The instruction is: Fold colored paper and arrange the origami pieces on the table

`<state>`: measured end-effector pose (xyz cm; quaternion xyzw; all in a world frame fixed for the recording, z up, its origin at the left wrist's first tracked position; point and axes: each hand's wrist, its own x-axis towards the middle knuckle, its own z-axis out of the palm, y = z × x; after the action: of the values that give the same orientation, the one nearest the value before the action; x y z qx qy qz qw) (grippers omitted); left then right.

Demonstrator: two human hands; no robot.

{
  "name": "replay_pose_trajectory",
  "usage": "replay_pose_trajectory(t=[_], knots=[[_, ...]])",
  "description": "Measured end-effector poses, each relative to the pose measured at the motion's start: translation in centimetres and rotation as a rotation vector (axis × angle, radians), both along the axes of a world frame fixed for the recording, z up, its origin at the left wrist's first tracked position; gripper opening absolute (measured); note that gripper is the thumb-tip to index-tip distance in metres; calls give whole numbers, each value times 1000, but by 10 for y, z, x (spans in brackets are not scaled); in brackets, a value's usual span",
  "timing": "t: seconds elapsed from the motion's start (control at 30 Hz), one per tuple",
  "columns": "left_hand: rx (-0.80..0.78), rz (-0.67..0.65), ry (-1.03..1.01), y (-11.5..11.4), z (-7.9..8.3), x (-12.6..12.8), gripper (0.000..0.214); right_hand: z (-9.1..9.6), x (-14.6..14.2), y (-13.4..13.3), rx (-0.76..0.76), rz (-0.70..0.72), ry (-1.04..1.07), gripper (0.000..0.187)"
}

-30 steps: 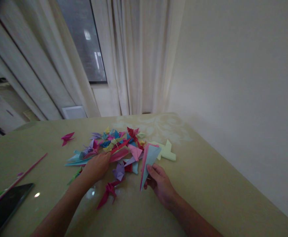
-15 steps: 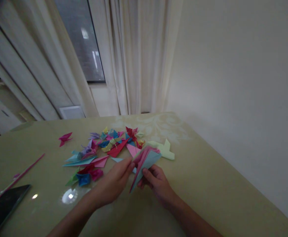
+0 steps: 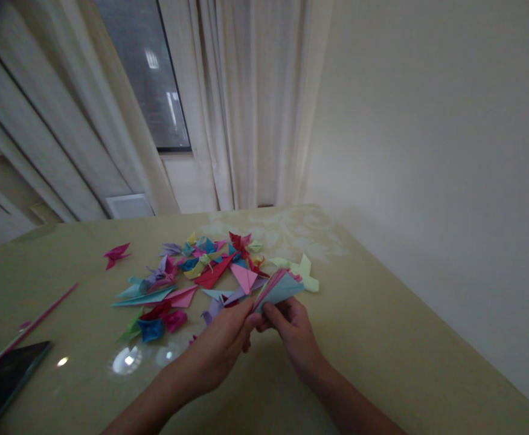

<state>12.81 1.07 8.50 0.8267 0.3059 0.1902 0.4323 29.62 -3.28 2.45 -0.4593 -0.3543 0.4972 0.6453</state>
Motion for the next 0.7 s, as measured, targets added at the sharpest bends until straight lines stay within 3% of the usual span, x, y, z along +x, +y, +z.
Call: replay_pose_trajectory(t=[0.07,0.23,0.4,0.57,0.7], knots=[[71,30,47,1,-3,0,27,1,3,1,-17,-30,16,47],[147,61,281,-2,-1,-1,27,9,27,10,17,-308,9,63],[171,22,403,-9,0,3,23,8,36,10,52,-177,-194,63],[150,-65,432,-14,0,2,25,6,27,4,142,-116,-237,61],[174,-64,424,-15,-2,1,29,10,29,2,168,-189,-224,55]])
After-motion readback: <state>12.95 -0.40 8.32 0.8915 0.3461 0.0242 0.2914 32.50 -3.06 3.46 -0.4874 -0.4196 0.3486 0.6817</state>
